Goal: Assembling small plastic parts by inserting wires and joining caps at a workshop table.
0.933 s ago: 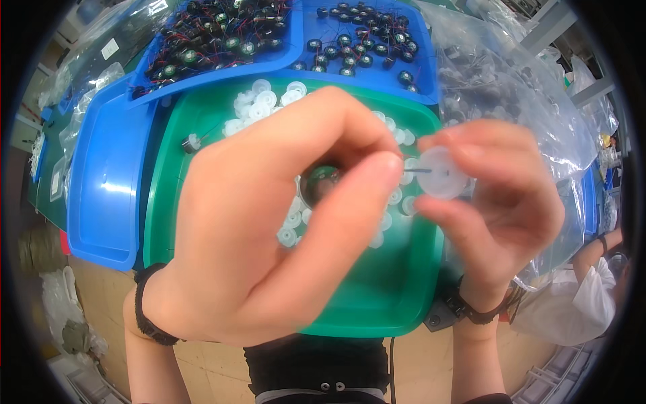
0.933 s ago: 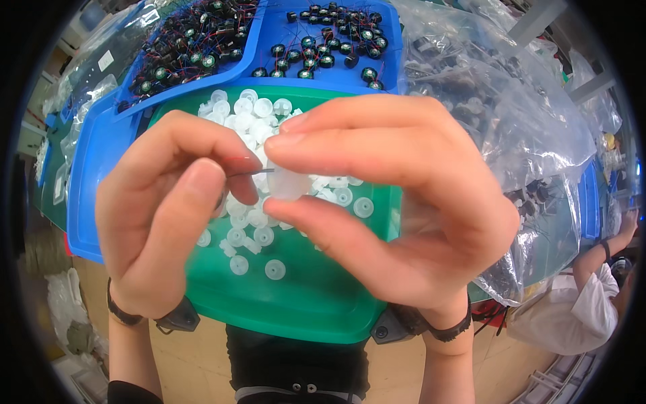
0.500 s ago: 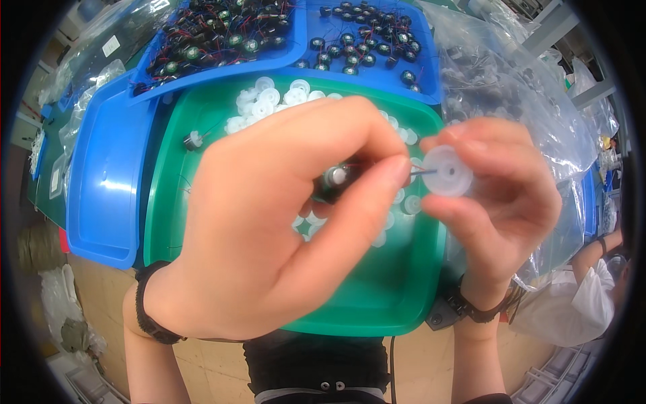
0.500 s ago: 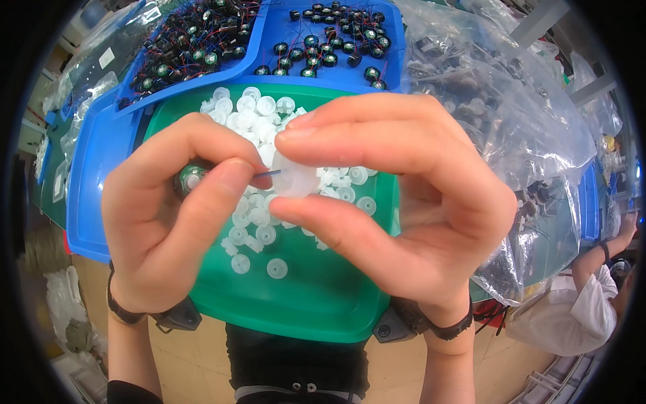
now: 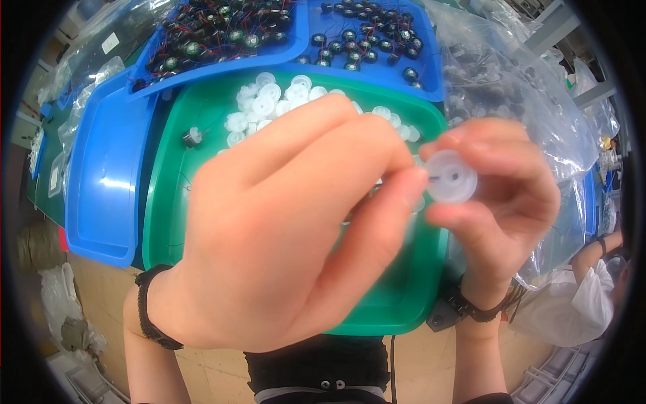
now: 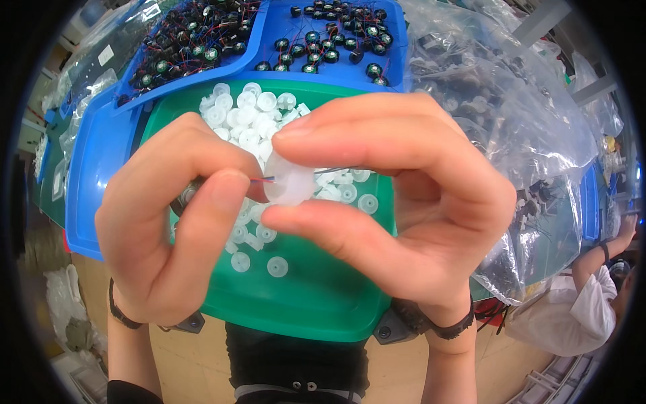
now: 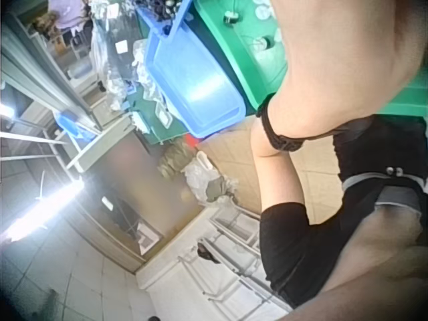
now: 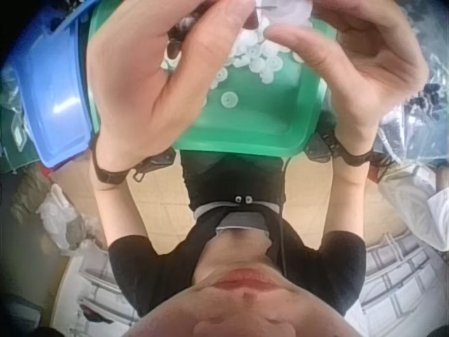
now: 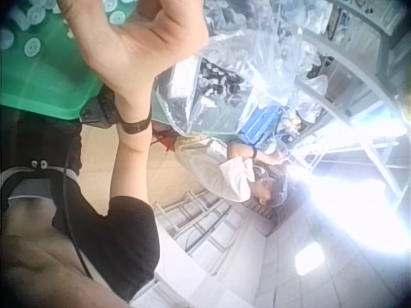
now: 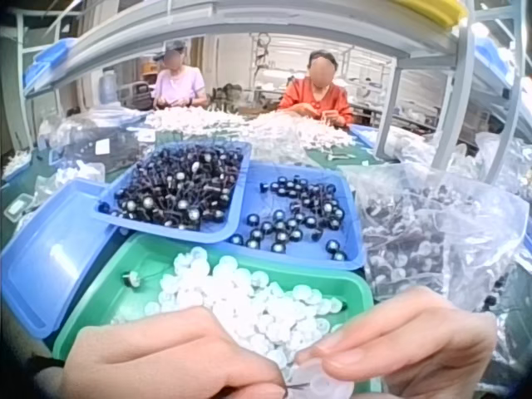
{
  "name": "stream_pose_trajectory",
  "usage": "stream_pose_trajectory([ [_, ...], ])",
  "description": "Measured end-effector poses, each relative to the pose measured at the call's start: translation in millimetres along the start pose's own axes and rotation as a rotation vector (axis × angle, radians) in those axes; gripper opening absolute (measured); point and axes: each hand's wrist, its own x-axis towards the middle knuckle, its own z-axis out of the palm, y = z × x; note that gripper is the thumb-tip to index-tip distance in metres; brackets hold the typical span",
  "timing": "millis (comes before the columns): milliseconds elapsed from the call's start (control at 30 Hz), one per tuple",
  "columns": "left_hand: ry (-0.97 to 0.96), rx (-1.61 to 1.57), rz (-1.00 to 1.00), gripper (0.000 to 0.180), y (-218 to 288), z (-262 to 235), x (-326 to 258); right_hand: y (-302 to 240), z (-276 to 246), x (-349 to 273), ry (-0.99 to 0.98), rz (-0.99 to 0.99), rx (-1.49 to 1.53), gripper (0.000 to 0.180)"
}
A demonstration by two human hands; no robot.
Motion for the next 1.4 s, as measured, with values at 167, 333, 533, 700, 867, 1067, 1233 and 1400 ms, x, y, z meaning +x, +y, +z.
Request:
stream_pose_trajectory([
  [167, -0.185, 0.165, -0.192, 0.006, -1, -2, 0, -3, -4, 0, -0.024, 0.015, -0.027, 0.038],
  [333, 0.135, 0.007, 0.015, 0.005, -19, 16, -16, -2, -5, -1, -0.033, 0.002, -0.048, 0.039],
  [533, 0.114, 0.062, -0.004, 0.005, -15, 15, -15, -5, -2, -3, -0.012, 0.040, -0.034, 0.039],
  [700, 0.092, 0.113, -0.020, 0.005, -11, 13, -13, -1, -5, -1, -0.045, -0.026, -0.039, 0.039],
  [867, -0.069, 0.173, 0.050, 0.004, -23, -2, -11, -3, -4, -2, -0.063, -0.036, -0.081, 0.036],
  [1067, 0.019, -0.232, -0.374, 0.011, -8, 8, -9, -3, -4, 0, -0.019, -0.081, -0.252, 0.034],
  [1233, -0.168, -0.426, -0.574, 0.016, -9, -5, -2, -1, -5, 0, 0.009, -0.071, -0.281, 0.036],
  [1400, -0.195, -0.294, -0.410, 0.012, -18, -3, -5, 1, -4, 1, -0.013, -0.103, -0.218, 0.035],
])
